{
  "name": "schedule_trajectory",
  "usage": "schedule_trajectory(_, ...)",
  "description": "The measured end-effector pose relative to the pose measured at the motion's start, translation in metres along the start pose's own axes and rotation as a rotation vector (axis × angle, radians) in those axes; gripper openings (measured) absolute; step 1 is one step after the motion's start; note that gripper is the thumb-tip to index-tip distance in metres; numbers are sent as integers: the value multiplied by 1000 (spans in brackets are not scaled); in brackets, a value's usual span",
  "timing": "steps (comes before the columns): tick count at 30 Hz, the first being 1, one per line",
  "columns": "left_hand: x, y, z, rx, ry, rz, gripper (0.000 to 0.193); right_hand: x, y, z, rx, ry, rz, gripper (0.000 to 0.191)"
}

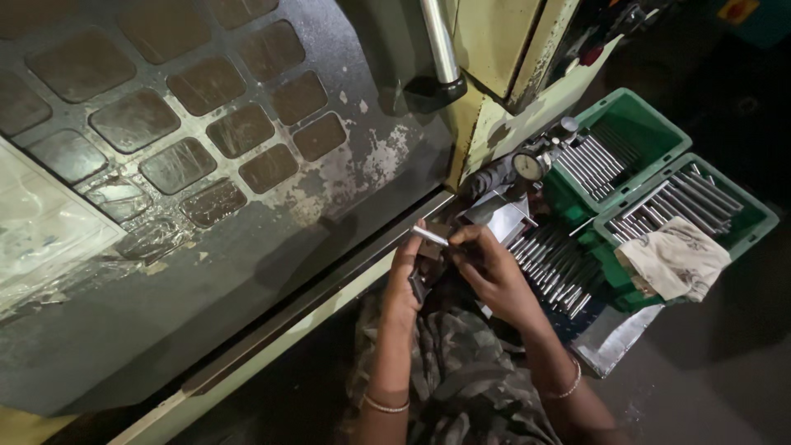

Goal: The person sits on the floor and repeatedly cleans small metal rods using a cloth, then inserts each rod into a slot on a machine. The person opens the machine door to place the rods and closes it afterward.

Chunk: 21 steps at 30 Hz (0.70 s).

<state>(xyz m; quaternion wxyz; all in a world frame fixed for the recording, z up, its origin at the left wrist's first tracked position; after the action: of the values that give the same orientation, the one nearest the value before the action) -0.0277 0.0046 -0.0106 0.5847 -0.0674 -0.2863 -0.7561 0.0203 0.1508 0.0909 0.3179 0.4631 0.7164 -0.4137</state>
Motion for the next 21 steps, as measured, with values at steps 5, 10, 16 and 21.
schedule_trajectory(5, 23, 4, -37, 20, 10, -61, 29, -3, 2, 34, -21, -195, 140, 28)
schedule_trajectory(10, 32, 15, -53, -11, 11, -76, 30, -8, 10, 53, -15, -262, 123, 28)
schedule_trajectory(16, 16, -3, -33, -41, 12, -49, 29, 0, 3, 30, 23, -227, 64, 29)
schedule_trajectory(21, 9, -15, -28, -18, -27, -42, 28, 2, -4, 18, 70, -22, 41, 26)
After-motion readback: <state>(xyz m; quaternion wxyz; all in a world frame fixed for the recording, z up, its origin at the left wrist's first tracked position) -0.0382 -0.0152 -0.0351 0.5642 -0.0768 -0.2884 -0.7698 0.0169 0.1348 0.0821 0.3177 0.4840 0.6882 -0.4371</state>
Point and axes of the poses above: each hand's wrist, its own y-axis away from the middle knuckle, its own z-axis out of the palm, x = y × z, the point moved 3 cm from there along -y, towards the middle knuckle, and after that the axes turned 8 degrees about y, right-handed, at the moved point
